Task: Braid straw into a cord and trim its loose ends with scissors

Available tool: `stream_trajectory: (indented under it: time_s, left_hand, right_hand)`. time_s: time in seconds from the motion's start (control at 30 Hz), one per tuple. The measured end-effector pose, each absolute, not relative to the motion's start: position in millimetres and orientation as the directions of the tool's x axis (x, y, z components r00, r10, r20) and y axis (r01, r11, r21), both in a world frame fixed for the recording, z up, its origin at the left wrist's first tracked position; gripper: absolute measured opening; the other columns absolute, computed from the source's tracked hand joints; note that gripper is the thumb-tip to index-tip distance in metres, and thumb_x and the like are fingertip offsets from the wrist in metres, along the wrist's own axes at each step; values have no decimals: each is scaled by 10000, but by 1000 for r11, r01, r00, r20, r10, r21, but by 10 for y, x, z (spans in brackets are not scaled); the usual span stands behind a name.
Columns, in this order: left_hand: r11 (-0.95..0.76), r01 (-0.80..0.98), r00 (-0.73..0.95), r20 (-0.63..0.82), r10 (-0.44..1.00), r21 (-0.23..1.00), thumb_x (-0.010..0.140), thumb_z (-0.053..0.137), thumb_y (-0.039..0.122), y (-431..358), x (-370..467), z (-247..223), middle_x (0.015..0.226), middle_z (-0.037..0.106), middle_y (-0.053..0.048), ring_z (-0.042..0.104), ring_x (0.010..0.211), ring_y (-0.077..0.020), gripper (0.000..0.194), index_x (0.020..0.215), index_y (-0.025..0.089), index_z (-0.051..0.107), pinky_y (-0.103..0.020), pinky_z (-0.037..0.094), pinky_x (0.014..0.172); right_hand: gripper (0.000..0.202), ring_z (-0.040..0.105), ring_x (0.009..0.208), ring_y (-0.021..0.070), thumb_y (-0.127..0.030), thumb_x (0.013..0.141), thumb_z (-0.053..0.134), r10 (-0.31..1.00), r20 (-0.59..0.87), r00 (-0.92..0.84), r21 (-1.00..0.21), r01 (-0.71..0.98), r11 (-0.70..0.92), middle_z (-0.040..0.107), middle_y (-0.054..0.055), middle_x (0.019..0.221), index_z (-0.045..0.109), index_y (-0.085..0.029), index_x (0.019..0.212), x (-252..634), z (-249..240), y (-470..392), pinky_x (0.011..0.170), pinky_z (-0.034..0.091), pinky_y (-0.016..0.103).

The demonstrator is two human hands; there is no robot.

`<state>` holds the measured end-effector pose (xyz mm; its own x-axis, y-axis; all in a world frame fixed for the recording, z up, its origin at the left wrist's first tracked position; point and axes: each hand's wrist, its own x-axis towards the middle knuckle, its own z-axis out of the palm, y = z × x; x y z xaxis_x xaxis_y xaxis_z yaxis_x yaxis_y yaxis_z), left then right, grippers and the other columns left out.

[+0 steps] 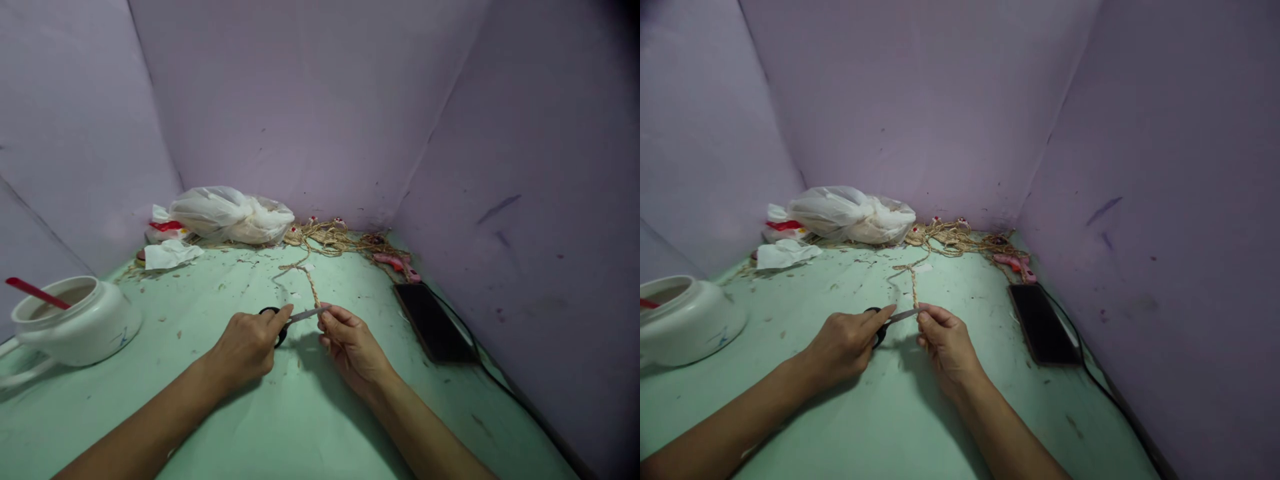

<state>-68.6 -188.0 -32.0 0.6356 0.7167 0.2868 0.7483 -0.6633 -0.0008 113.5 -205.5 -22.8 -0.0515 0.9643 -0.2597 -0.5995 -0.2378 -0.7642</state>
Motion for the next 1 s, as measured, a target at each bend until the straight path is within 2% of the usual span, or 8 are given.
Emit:
stream_trajectory:
  time_s: [0.13, 0.23, 0.4, 0.63, 0.77, 0.87, 0.93, 1.0]
  left_hand:
    - [-604, 732, 505, 345, 791, 315, 690, 390, 75, -1885, -689, -254, 771, 654, -8, 597, 645, -131, 422, 1077, 189, 512, -229, 442, 590]
    - [-558, 732, 419, 387, 821, 391, 692, 420, 122, -1903, -676, -223, 845, 666, -11, 609, 704, -139, 384, 1051, 199, 531, -238, 451, 641]
    - [-550, 762, 443, 344, 828, 343, 665, 456, 187, -1929, -638, -222, 1085, 614, -54, 592, 914, -200, 507, 1173, 194, 453, -298, 458, 747]
    - [-610, 784, 565, 277, 777, 111, 695, 443, 210, -1946, -627, -292, 935, 627, -74, 595, 785, -209, 570, 1260, 182, 373, -322, 463, 662]
    - [-599, 790, 552, 276, 787, 130, 701, 409, 141, -1925, -649, -329, 880, 641, -66, 599, 737, -191, 579, 1277, 177, 364, -305, 458, 633]
    - [-540, 779, 466, 280, 839, 319, 698, 401, 106, -1904, -652, -299, 874, 658, -36, 603, 762, -175, 517, 1199, 219, 459, -288, 449, 669]
    - [-446, 702, 370, 252, 894, 555, 706, 428, 135, -1901, -625, -254, 824, 660, -16, 600, 728, -157, 406, 1087, 221, 537, -267, 444, 655]
    - [-264, 520, 248, 152, 957, 813, 704, 484, 199, -1903, -577, -206, 723, 641, -10, 579, 609, -132, 316, 1011, 180, 554, -248, 441, 586]
  right_hand:
    - [242, 430, 504, 44, -177, 491, 771, 958, -283, -55, -730, -635, -252, 513, -31, 580, 660, -135, 703, 1143, -228, -2042, 440, 379, 153]
    - [247, 441, 504, 41, -179, 496, 771, 951, -301, -71, -708, -651, -273, 508, -34, 588, 650, -136, 708, 1140, -231, -2038, 455, 398, 153]
    - [267, 450, 500, 40, -182, 501, 771, 947, -304, -100, -690, -662, -292, 523, -31, 607, 646, -139, 734, 1129, -255, -2028, 479, 425, 158]
    - [278, 471, 501, 55, -183, 511, 760, 951, -291, -103, -718, -633, -288, 552, -31, 570, 654, -148, 767, 1115, -254, -2060, 523, 429, 180]
    - [229, 469, 489, 53, -185, 508, 762, 950, -299, -96, -746, -597, -295, 550, -36, 544, 649, -138, 702, 1101, -234, -2090, 554, 427, 198]
    - [253, 479, 502, 55, -181, 508, 764, 942, -312, -128, -721, -614, -322, 558, -31, 569, 657, -138, 733, 1105, -242, -2084, 544, 420, 197]
    - [263, 478, 502, 52, -176, 499, 768, 936, -317, -155, -692, -637, -340, 555, -30, 581, 657, -136, 734, 1116, -255, -2072, 534, 419, 191]
    - [265, 478, 501, 49, -169, 491, 771, 932, -318, -173, -679, -644, -351, 553, -32, 589, 653, -136, 727, 1126, -264, -2064, 532, 421, 186]
